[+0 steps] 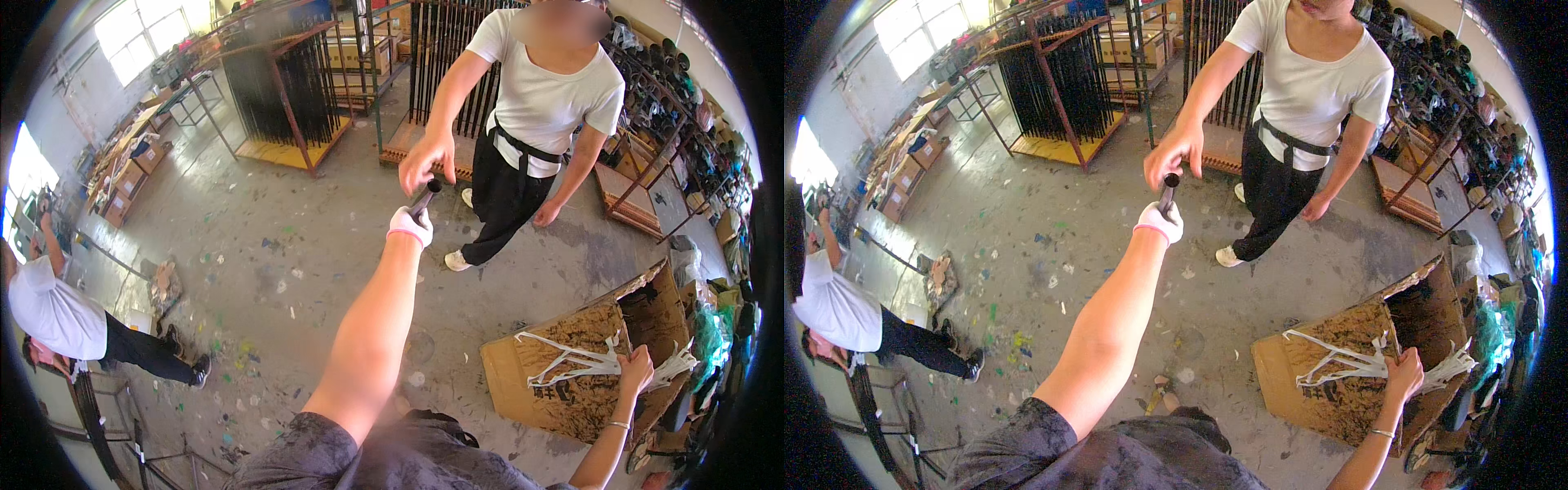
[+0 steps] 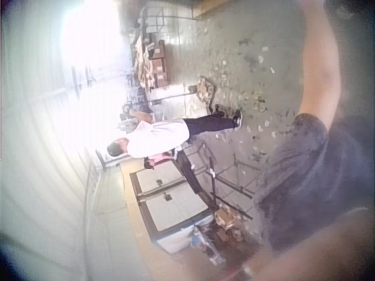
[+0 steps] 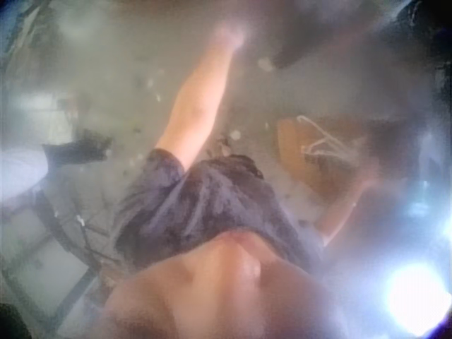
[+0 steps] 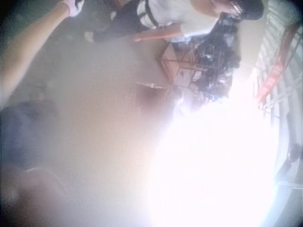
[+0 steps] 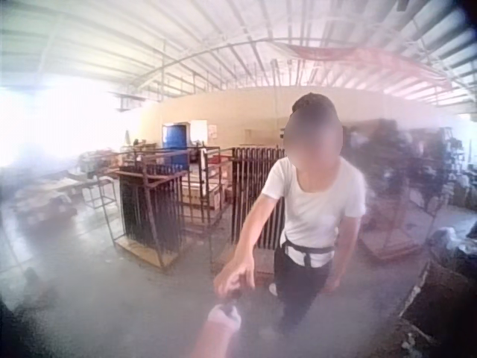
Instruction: The person wraps white tape around the handles of several long metal poles by hand, receiving each pole from another person and handing it back after applying the tape.
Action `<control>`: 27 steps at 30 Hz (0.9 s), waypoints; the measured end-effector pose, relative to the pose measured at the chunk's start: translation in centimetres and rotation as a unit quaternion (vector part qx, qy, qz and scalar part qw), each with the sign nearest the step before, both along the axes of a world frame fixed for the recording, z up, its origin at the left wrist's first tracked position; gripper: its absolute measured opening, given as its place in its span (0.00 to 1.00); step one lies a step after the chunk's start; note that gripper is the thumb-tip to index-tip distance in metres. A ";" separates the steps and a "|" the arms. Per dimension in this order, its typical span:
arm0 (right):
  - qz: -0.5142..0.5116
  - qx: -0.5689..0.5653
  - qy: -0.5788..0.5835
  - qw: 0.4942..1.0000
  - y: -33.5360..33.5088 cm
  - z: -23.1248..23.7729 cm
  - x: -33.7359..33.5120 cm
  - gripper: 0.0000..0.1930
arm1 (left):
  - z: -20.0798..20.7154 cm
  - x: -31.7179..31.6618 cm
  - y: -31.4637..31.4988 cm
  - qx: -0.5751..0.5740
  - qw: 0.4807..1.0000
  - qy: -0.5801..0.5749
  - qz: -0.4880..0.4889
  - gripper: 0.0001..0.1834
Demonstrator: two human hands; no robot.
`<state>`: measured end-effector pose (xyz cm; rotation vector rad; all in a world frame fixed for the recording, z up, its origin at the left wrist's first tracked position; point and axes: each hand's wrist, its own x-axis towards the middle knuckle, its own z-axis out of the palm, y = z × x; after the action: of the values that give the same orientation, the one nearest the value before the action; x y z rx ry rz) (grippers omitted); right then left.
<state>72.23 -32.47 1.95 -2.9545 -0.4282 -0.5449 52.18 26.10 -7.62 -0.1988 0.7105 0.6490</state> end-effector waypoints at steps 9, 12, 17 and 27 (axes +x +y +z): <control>-0.032 -0.013 0.015 0.999 0.1 -0.1 0.1 0.24 | 2.1 1.8 -1.1 0.139 0.990 0.006 0.024 0.12; -0.018 -0.020 0.005 1.000 -0.1 -0.3 0.2 0.24 | 6.7 2.6 -1.1 0.146 0.972 -0.132 0.127 0.17; -0.031 -0.036 0.014 0.999 -0.5 -0.7 0.8 0.24 | 13.2 0.8 -3.6 0.197 0.957 -0.212 0.025 0.23; -0.010 -0.041 -0.001 0.999 -0.4 -0.8 0.8 0.24 | -1.0 -18.3 -18.0 0.324 0.876 0.094 -0.344 0.20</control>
<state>73.02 -32.90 1.17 -3.0393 -0.4329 -0.5439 33.88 8.08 -8.67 0.7279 0.6529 0.1852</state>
